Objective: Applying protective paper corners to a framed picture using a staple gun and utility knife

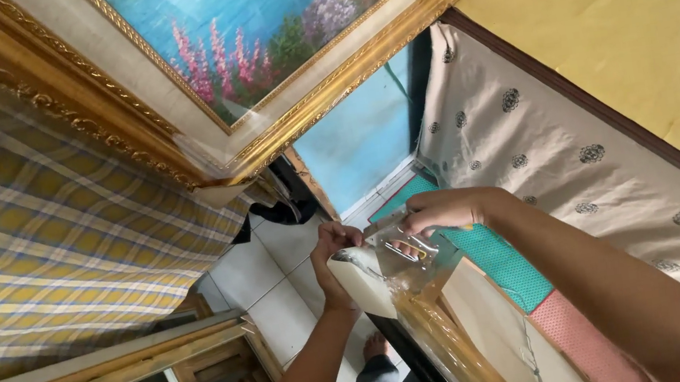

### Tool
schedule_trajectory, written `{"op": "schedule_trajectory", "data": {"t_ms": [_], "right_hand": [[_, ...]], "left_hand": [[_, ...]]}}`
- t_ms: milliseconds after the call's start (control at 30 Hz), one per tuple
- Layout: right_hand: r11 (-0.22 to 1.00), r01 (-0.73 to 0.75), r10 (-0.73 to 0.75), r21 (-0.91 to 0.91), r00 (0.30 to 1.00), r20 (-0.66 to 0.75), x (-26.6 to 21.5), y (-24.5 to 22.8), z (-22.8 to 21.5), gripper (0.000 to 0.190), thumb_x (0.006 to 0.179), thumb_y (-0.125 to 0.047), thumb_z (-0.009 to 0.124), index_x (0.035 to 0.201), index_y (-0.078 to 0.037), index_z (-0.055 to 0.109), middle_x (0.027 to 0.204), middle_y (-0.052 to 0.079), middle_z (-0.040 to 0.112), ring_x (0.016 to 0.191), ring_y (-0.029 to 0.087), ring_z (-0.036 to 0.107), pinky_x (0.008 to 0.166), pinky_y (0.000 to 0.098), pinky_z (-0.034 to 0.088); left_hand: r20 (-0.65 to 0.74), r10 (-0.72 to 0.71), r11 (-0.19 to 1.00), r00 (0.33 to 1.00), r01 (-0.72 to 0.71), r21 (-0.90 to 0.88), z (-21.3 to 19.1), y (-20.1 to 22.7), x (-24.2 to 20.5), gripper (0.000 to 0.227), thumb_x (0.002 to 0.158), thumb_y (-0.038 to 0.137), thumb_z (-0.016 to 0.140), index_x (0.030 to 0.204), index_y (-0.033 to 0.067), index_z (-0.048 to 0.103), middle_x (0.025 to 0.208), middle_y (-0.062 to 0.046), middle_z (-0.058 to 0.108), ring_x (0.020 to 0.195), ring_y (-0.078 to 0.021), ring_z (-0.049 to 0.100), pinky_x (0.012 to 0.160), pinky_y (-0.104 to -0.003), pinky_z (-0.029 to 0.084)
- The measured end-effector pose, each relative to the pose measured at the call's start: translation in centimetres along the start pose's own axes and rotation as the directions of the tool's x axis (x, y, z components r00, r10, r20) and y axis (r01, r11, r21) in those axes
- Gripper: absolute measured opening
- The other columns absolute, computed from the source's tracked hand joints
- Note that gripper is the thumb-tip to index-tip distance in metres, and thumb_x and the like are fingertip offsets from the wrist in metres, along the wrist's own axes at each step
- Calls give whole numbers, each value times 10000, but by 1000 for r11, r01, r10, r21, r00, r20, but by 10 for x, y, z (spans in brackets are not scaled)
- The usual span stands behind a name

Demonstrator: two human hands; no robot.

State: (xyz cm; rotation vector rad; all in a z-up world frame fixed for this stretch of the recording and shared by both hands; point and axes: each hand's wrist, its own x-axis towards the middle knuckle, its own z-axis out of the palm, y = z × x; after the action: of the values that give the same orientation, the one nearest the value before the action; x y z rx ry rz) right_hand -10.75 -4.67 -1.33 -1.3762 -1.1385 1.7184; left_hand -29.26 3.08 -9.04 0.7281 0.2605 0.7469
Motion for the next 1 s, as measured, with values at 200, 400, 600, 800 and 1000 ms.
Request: {"op": "schedule_trajectory", "data": {"t_ms": [200, 400, 600, 800, 1000], "right_hand": [[995, -63, 67, 83, 997, -48, -17, -50, 24, 347, 715, -276, 564, 769, 59, 639, 686, 200, 648, 640, 289, 664, 651, 399, 548], [997, 0, 6, -81, 997, 71, 5, -30, 22, 348, 752, -317, 545, 732, 19, 633, 630, 131, 630, 555, 221, 624, 584, 341, 542], [960, 146, -142, 240, 989, -35, 16, 8, 33, 349, 810, -310, 533, 657, 1, 574, 512, 119, 537, 423, 199, 567, 371, 293, 494], [988, 144, -148, -56, 986, -79, -5, -6, 6, 368, 783, -292, 568, 549, -8, 585, 408, 83, 522, 318, 147, 503, 308, 254, 427], [974, 138, -192, -182, 924, -332, -46, -4, 2, 333, 740, -328, 565, 789, -14, 665, 652, 154, 657, 555, 225, 601, 501, 341, 451]], "left_hand": [[-24, 5, 1000, 1000, -4, 19, -12, -4, -1, 274, 840, 434, 311, 902, 168, 322, 690, -63, 432, 670, -144, 473, 647, -248, 411], [-76, 6, 1000, 997, -5, 14, -11, -5, -5, 284, 836, 435, 328, 906, 160, 339, 680, -68, 442, 665, -159, 474, 655, -264, 416], [-74, -22, 999, 997, 18, -48, 1, 5, -1, 267, 838, 400, 348, 890, 139, 364, 678, -78, 436, 661, -171, 468, 640, -275, 410], [-85, -104, 995, 991, 104, -1, 14, 17, 4, 211, 861, 343, 335, 880, 137, 376, 671, -78, 453, 687, -178, 484, 664, -270, 406], [-228, -216, 911, 949, 280, 304, 27, 66, 21, 244, 881, 373, 415, 859, 135, 467, 671, -74, 520, 697, -211, 564, 684, -316, 475]]}}
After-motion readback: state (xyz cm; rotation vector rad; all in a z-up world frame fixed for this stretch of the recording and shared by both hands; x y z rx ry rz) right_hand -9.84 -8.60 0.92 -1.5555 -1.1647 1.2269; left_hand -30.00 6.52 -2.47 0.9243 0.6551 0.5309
